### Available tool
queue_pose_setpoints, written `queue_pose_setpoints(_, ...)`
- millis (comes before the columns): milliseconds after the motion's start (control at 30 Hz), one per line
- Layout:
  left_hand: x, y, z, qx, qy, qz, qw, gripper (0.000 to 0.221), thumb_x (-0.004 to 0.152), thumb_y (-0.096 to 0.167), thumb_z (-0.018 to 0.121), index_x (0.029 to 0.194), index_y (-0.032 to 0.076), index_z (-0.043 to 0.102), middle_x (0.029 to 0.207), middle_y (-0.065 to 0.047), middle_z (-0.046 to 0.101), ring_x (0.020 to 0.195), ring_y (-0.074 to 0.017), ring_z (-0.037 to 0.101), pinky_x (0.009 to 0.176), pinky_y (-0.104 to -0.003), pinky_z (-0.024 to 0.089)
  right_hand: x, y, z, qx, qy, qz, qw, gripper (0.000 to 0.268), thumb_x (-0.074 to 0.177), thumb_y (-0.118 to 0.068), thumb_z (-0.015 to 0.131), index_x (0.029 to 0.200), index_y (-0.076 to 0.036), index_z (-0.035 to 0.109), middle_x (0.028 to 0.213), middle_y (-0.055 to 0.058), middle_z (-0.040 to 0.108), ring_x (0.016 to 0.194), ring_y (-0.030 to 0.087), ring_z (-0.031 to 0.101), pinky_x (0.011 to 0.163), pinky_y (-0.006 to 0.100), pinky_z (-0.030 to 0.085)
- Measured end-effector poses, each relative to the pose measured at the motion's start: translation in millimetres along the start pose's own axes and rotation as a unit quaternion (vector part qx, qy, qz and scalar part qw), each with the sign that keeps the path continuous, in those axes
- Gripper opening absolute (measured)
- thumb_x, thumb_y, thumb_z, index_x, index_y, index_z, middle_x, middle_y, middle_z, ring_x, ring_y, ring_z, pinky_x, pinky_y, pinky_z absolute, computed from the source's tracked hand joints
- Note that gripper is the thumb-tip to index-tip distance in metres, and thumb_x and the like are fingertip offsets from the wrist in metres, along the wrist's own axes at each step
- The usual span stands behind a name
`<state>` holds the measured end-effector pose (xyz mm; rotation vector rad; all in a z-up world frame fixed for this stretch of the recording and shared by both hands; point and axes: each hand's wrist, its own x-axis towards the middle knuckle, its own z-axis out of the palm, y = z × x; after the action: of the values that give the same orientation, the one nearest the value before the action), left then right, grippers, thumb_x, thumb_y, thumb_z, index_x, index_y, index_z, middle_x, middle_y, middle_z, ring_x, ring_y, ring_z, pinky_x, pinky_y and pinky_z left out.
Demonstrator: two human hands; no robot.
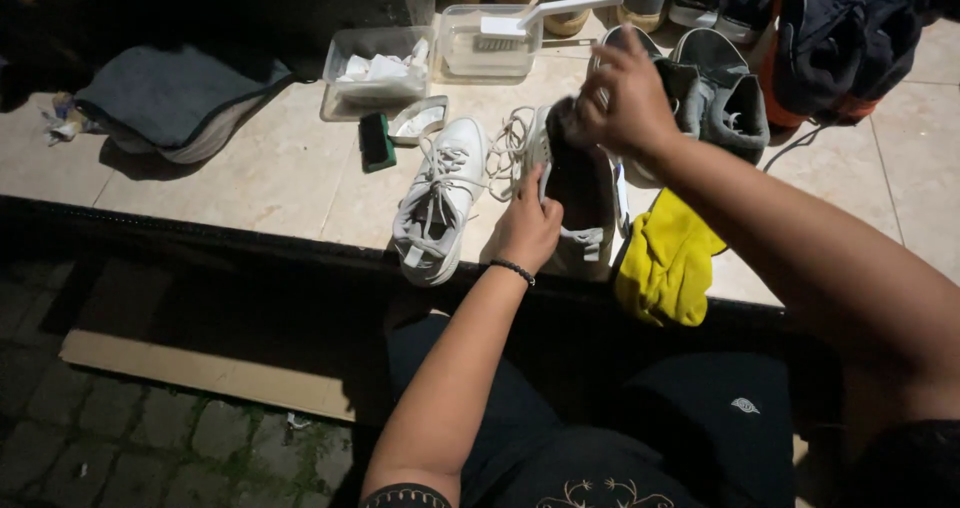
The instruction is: Removing laces and scrubbing the uppers of white sneakers using a cleaning tool
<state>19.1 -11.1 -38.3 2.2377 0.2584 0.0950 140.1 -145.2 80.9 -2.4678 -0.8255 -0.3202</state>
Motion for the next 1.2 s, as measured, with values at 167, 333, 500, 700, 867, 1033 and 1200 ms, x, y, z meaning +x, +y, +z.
queue_pose_setpoints(167,-1,0,5,-0.021,0.026,-0.006,0.999,0.06,0.094,0.03,0.04,0.153,0.018,0.04,0.09,-0.022,0.07,0.079,-0.0457,0.065,0.069,-0.054,0.046,22,52,23,0.023,0.025,-0.004,0.999,0.006,0.092,-0.014,0.072,0.094,-0.009,0.072,0.151,0.023,0.053,0.15,0.047,0.017,0.117,0.06,0.02)
queue_pose_setpoints(333,1,-8,16,-0.064,0.046,-0.003,0.997,0.053,0.096,0.028,0.041,0.148,0.02,0.041,0.086,-0.025,0.071,0.074,-0.0483,0.064,0.064,-0.054,0.045,21,56,18,0.008,0.001,0.043,0.999,0.008,0.097,-0.017,0.073,0.1,-0.009,0.071,0.151,0.024,0.051,0.149,0.047,0.021,0.117,0.06,0.019)
queue_pose_setpoints(500,11,-4,18,-0.102,0.041,-0.02,0.994,0.056,0.089,0.024,0.049,0.144,0.016,0.043,0.135,-0.017,0.065,0.114,-0.0428,0.064,0.089,-0.051,0.051,11,56,11,0.073,0.034,0.06,0.995,0.008,0.098,-0.019,0.074,0.097,-0.011,0.073,0.101,0.011,0.071,0.089,0.027,0.063,0.073,0.042,0.045)
queue_pose_setpoints(700,22,13,3,-0.067,0.034,-0.03,0.997,0.059,0.089,0.02,0.055,0.145,0.02,0.038,0.115,-0.017,0.068,0.079,-0.0367,0.067,0.065,-0.047,0.053,-7,55,9,0.194,0.002,0.068,0.979,0.025,0.095,-0.017,0.077,0.118,-0.009,0.07,0.118,0.008,0.072,0.106,0.022,0.065,0.085,0.037,0.049)
queue_pose_setpoints(867,21,-8,16,-0.093,0.105,0.056,0.989,0.048,0.093,0.008,0.047,0.141,0.011,0.043,0.131,-0.031,0.061,0.12,-0.0479,0.062,0.098,-0.057,0.055,-52,68,28,0.172,0.013,-0.114,0.978,0.017,0.087,-0.013,0.081,0.101,-0.007,0.073,0.129,0.021,0.068,0.13,0.047,0.055,0.11,0.057,0.041)
queue_pose_setpoints(1033,11,4,11,-0.105,0.117,0.092,0.983,0.046,0.095,0.001,0.039,0.14,0.006,0.046,0.134,-0.032,0.059,0.123,-0.0503,0.059,0.1,-0.059,0.053,-98,40,29,0.223,-0.055,-0.061,0.971,0.006,0.088,-0.008,0.076,0.093,-0.006,0.073,0.133,0.02,0.067,0.135,0.048,0.05,0.11,0.063,0.038)
queue_pose_setpoints(1200,10,14,2,0.023,0.071,0.152,0.986,0.053,0.091,0.0,0.045,0.14,0.019,0.053,0.155,-0.022,0.036,0.133,-0.0455,0.052,0.108,-0.057,0.051,-107,85,57,0.31,0.081,0.12,0.94,0.013,0.102,-0.022,0.066,0.106,-0.009,0.066,0.107,0.011,0.072,0.1,0.026,0.069,0.084,0.042,0.057)
